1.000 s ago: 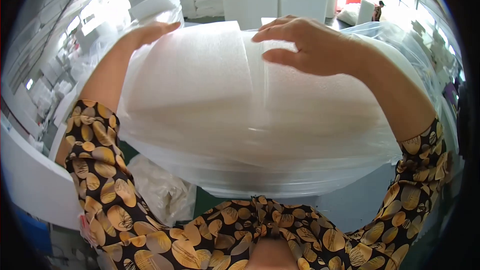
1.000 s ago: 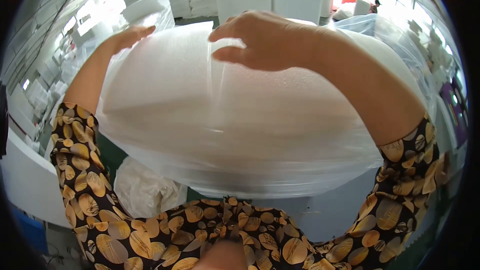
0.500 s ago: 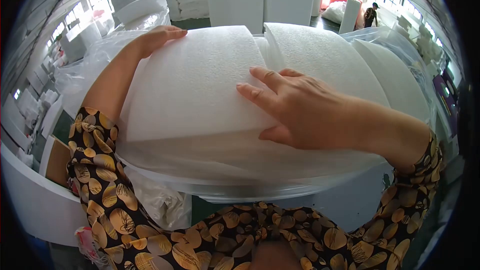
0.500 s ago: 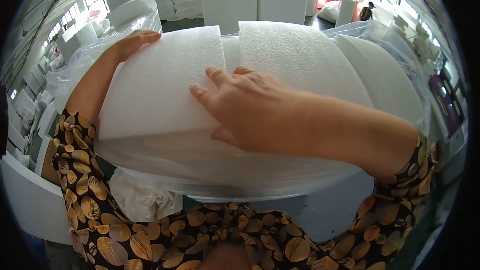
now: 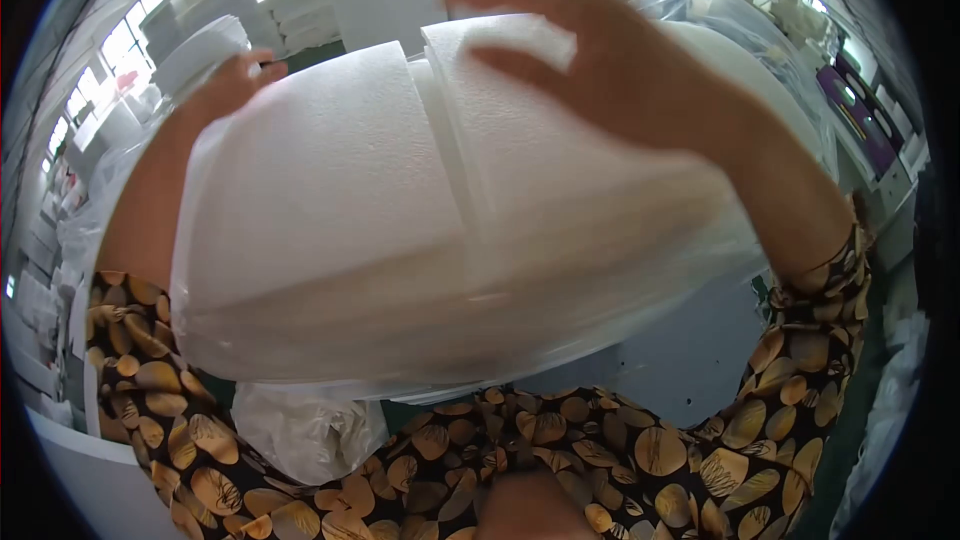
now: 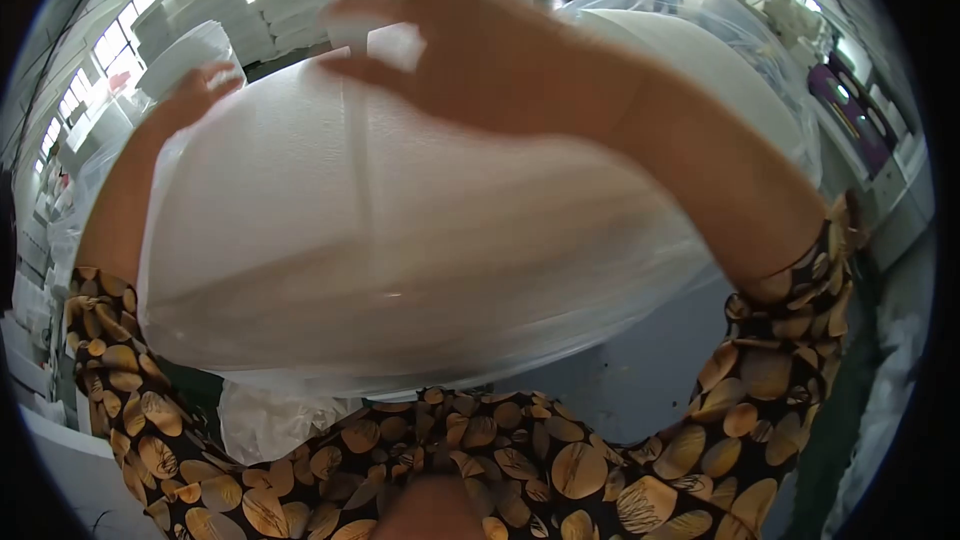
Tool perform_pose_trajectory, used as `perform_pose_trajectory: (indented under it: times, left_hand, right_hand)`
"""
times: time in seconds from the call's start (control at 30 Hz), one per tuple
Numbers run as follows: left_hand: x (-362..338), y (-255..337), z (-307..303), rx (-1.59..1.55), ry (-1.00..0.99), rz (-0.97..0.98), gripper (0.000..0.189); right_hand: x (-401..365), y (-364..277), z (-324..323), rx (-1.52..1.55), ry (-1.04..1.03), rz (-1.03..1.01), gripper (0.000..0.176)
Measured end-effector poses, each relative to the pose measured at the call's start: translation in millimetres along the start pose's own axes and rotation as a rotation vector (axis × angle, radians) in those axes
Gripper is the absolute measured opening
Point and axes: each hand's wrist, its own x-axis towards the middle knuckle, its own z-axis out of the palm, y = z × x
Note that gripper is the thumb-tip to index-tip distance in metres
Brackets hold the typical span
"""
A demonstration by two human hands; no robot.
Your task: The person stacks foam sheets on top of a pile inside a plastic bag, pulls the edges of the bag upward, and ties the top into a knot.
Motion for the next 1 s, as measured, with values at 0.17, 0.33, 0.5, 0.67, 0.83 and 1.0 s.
perform_pose_trajectory:
  times: [0.17,0.33,0.5,0.67,0.83,1.0]
  left_hand:
    - [2.0,125.4,-36.6,-0.226,-0.222,0.138,0.077]
    - [46.4,171.5,-2.6,-0.206,-0.238,0.074,0.085]
    - [72.8,171.0,25.6,-0.308,-0.497,0.144,0.086]
    - [82.7,148.5,58.0,-0.665,-0.600,0.002,0.077]
    - [75.4,153.2,45.5,-0.543,-0.588,0.000,0.076]
    - [80.6,149.8,41.3,-0.623,-0.544,0.028,0.074]
  right_hand:
    - [-45.5,95.0,-23.0,0.014,-0.101,0.438,0.056]
    - [-75.4,110.0,-15.5,0.047,-0.039,0.808,0.055]
    - [-73.0,84.6,-26.9,0.297,-0.189,1.067,0.054]
    - [-89.3,54.3,-17.1,0.462,-0.118,0.859,0.063]
    - [-98.6,37.1,-5.7,0.610,0.031,0.754,0.073]
    - [-114.9,27.6,-35.4,-0.115,0.008,0.168,0.079]
